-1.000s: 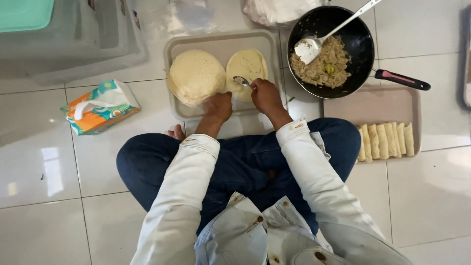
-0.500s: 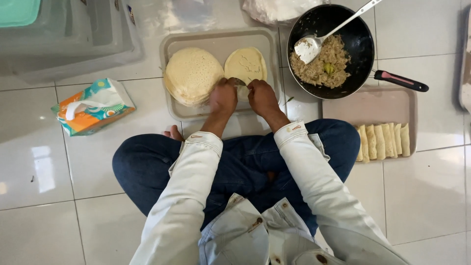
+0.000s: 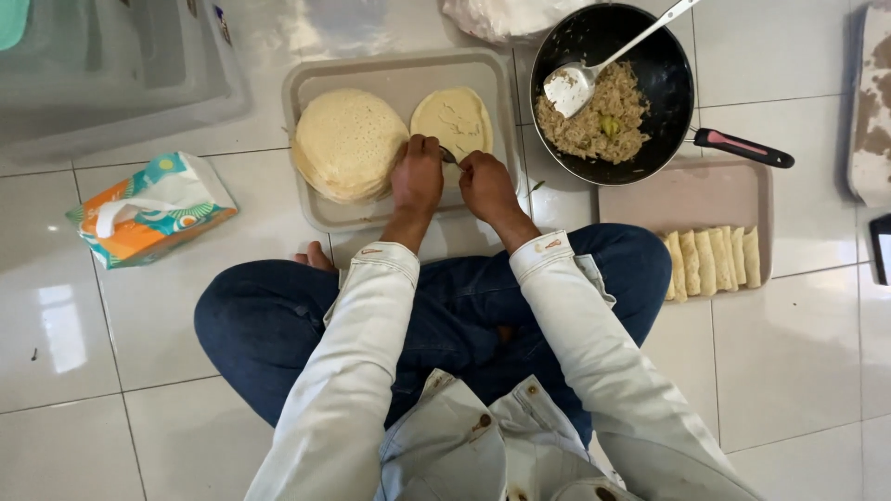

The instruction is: Peeling thin flatbread wrappers from a stack, adding filling from a pan, and rolling them into cylinders.

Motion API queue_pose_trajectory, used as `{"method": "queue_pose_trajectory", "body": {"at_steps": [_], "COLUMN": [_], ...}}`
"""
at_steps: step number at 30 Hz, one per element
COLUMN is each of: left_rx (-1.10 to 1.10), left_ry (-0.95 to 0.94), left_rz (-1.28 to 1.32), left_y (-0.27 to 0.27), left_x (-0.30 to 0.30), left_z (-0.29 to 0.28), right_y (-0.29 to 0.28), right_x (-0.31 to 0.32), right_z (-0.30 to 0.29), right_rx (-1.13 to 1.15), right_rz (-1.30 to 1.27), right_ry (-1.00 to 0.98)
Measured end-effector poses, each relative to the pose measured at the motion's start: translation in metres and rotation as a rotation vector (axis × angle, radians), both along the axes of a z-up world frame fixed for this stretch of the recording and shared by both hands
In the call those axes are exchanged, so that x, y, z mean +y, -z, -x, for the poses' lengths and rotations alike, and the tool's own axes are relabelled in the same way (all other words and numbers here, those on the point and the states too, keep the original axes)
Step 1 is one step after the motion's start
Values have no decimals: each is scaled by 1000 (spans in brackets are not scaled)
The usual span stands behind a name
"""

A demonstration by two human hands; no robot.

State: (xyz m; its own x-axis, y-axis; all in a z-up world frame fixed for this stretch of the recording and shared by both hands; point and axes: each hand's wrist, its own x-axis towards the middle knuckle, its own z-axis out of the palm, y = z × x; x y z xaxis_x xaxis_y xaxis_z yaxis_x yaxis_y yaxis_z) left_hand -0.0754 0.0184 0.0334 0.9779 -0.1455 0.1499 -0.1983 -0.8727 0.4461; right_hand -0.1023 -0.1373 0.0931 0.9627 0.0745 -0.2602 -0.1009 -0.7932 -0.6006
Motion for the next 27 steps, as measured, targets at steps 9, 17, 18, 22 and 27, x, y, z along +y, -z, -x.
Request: {"method": "queue_pose_trajectory", "body": {"at_steps": [9, 17, 18, 22, 27], "left_rx": [-123, -50, -42, -40, -65], "left_ry": [-38, -1, 0, 18, 49], "left_rz": [-90, -48, -35, -5, -50], "left_y": [29, 13, 5, -17, -23], "left_x": [-3, 3, 3, 6, 7], "left_z": [0, 3, 4, 7, 9], "right_y": [-8, -1, -2, -10, -70], "right_x": [5, -2, -4, -13, -71], "right_z": [2, 3, 3, 3, -5], "right_rx": [-3, -42, -49, -44, -265], "right_rz": [-59, -7, 5, -7, 207], "right_ry": [32, 37, 27, 53, 170]}}
